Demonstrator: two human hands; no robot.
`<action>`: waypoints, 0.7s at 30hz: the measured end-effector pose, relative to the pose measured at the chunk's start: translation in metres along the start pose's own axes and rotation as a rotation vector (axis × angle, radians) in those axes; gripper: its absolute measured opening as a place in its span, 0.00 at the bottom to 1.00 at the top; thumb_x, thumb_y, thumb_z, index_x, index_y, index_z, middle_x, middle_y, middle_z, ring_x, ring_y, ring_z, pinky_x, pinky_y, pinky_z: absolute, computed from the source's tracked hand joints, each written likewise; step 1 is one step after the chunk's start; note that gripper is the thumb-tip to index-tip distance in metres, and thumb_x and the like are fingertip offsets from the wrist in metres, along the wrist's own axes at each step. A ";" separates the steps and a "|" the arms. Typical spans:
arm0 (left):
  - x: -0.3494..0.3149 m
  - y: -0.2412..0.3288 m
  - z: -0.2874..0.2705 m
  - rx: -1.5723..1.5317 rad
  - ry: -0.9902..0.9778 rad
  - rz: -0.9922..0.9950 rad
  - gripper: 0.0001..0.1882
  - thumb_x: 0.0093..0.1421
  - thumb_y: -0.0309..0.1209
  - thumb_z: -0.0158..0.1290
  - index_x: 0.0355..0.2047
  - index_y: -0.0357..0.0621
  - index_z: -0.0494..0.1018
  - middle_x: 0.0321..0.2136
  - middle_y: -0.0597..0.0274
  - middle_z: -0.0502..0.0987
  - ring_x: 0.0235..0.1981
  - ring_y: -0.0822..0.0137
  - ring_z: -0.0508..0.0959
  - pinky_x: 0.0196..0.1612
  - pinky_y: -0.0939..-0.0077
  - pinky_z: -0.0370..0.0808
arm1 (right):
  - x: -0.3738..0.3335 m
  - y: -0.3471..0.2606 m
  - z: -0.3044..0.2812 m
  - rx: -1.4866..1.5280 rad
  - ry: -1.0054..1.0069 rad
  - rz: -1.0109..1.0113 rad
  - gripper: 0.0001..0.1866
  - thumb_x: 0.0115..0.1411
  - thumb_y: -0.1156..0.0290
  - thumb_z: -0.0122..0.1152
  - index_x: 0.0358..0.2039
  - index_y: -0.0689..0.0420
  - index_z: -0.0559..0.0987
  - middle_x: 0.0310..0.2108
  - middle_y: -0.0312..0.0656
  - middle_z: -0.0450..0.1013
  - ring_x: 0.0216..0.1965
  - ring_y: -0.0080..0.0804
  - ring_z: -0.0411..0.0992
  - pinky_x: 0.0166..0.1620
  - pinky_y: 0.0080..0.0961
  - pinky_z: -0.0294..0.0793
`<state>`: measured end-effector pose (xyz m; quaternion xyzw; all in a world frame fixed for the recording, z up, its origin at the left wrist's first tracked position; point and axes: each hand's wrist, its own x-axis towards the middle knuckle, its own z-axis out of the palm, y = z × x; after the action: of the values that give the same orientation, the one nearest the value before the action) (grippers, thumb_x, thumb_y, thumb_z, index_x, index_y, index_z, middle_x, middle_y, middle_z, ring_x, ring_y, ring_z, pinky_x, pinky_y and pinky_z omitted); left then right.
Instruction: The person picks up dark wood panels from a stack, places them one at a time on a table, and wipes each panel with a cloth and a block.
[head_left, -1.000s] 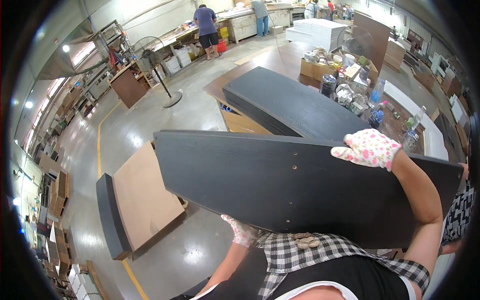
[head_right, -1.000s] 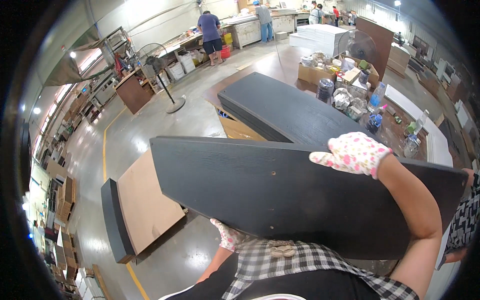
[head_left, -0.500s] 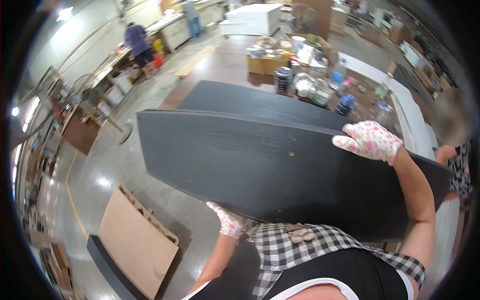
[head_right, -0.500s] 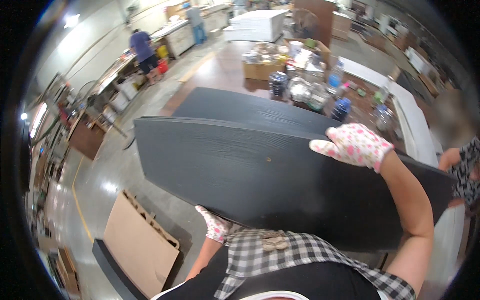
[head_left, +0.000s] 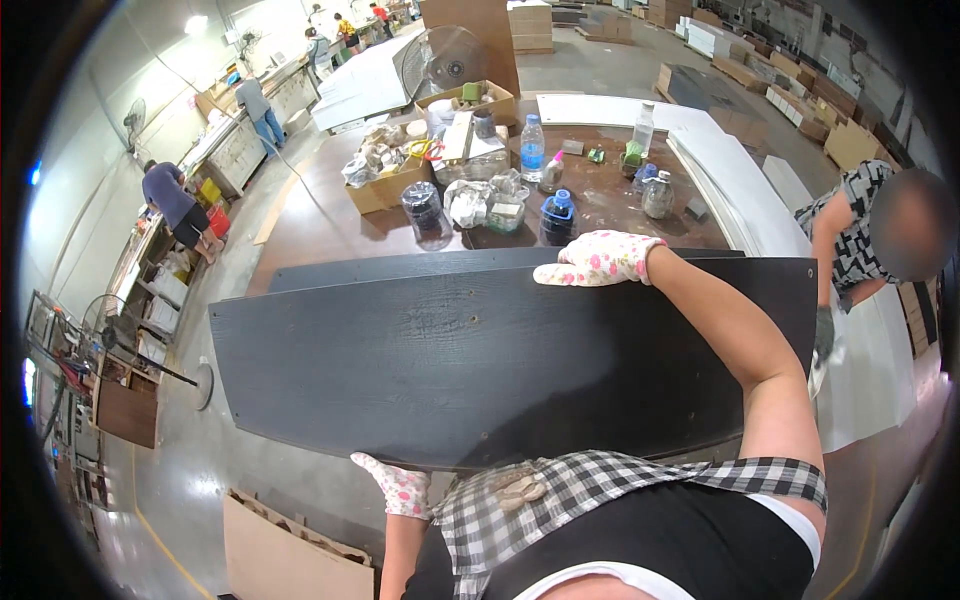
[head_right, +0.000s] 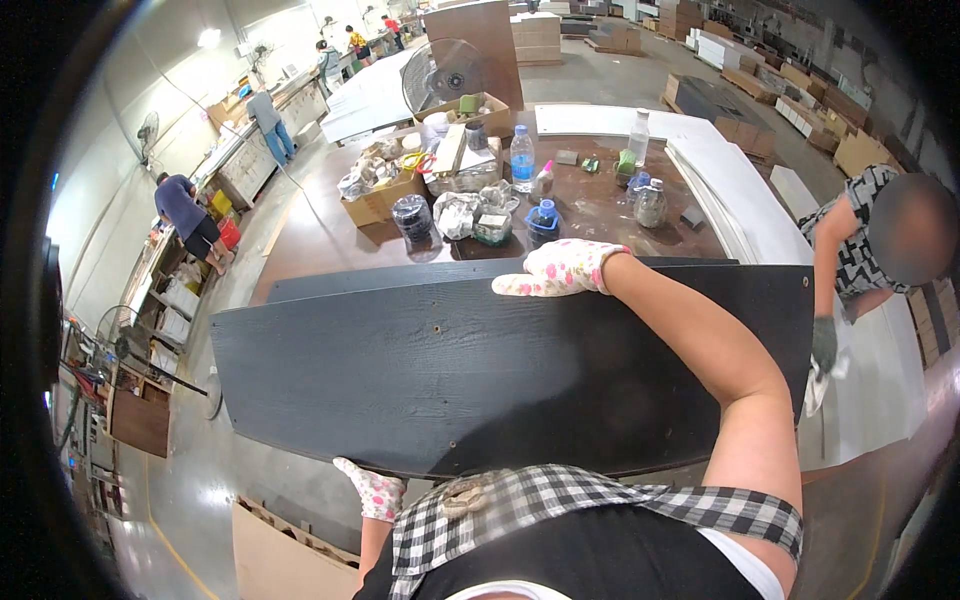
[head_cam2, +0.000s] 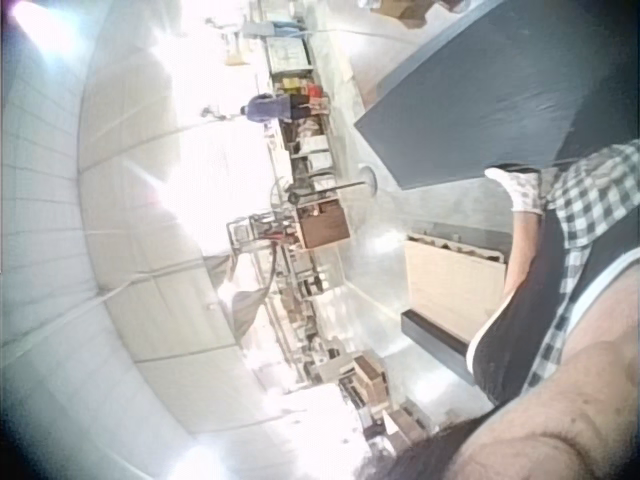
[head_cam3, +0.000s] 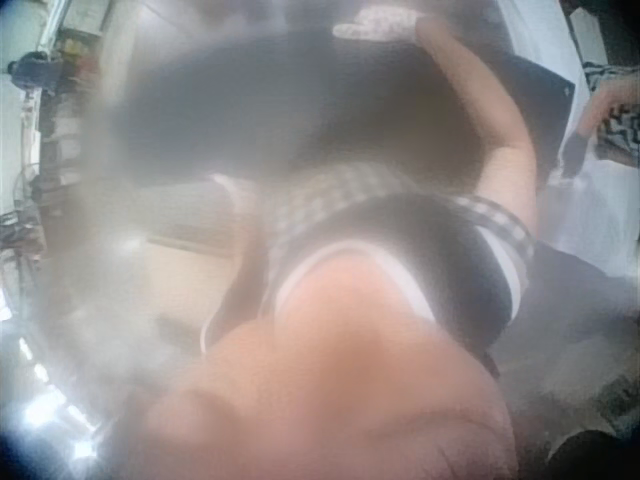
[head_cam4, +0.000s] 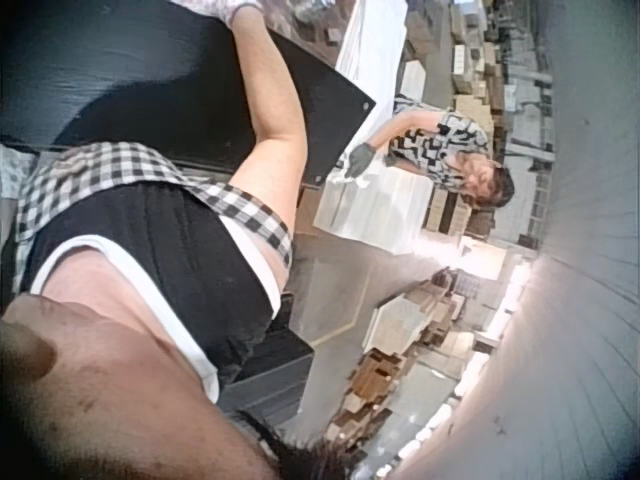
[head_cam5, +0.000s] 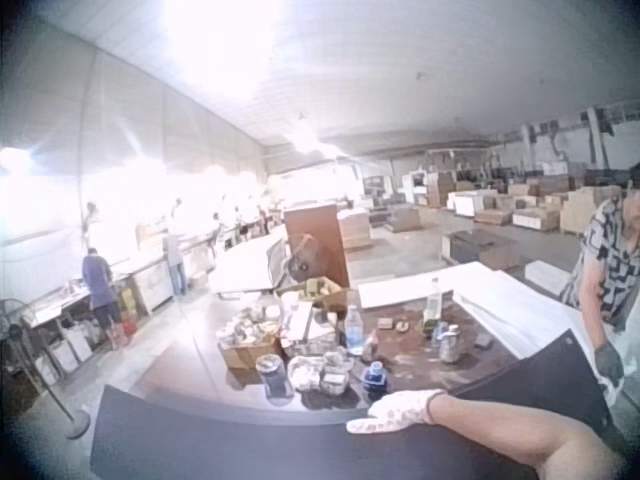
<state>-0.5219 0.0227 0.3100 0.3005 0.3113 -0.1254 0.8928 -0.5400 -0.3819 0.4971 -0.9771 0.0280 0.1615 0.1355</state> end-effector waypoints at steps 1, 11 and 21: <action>-0.004 0.002 0.006 0.008 -0.002 0.000 0.46 0.62 0.73 0.30 0.69 0.57 0.55 0.70 0.61 0.55 0.68 0.54 0.57 0.69 0.49 0.54 | 0.001 0.002 -0.001 0.003 0.004 -0.014 0.48 0.62 0.27 0.35 0.40 0.65 0.82 0.42 0.57 0.78 0.50 0.54 0.74 0.57 0.40 0.68; -0.005 0.014 0.047 0.066 -0.132 -0.171 0.33 0.64 0.56 0.51 0.60 0.47 0.63 0.61 0.52 0.66 0.57 0.47 0.71 0.56 0.41 0.72 | 0.053 0.070 0.023 0.092 0.269 0.092 0.29 0.65 0.43 0.47 0.36 0.58 0.83 0.39 0.51 0.79 0.46 0.50 0.76 0.51 0.42 0.72; 0.029 0.037 -0.001 0.224 -0.130 0.267 0.42 0.63 0.60 0.50 0.67 0.46 0.54 0.66 0.56 0.58 0.66 0.55 0.59 0.69 0.57 0.53 | 0.128 0.068 0.064 0.223 0.210 0.039 0.32 0.65 0.40 0.47 0.45 0.58 0.81 0.43 0.48 0.79 0.49 0.47 0.74 0.54 0.38 0.69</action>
<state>-0.4845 0.0509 0.3081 0.4277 0.1944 -0.0590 0.8808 -0.4453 -0.4310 0.3805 -0.9668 0.0786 0.0571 0.2362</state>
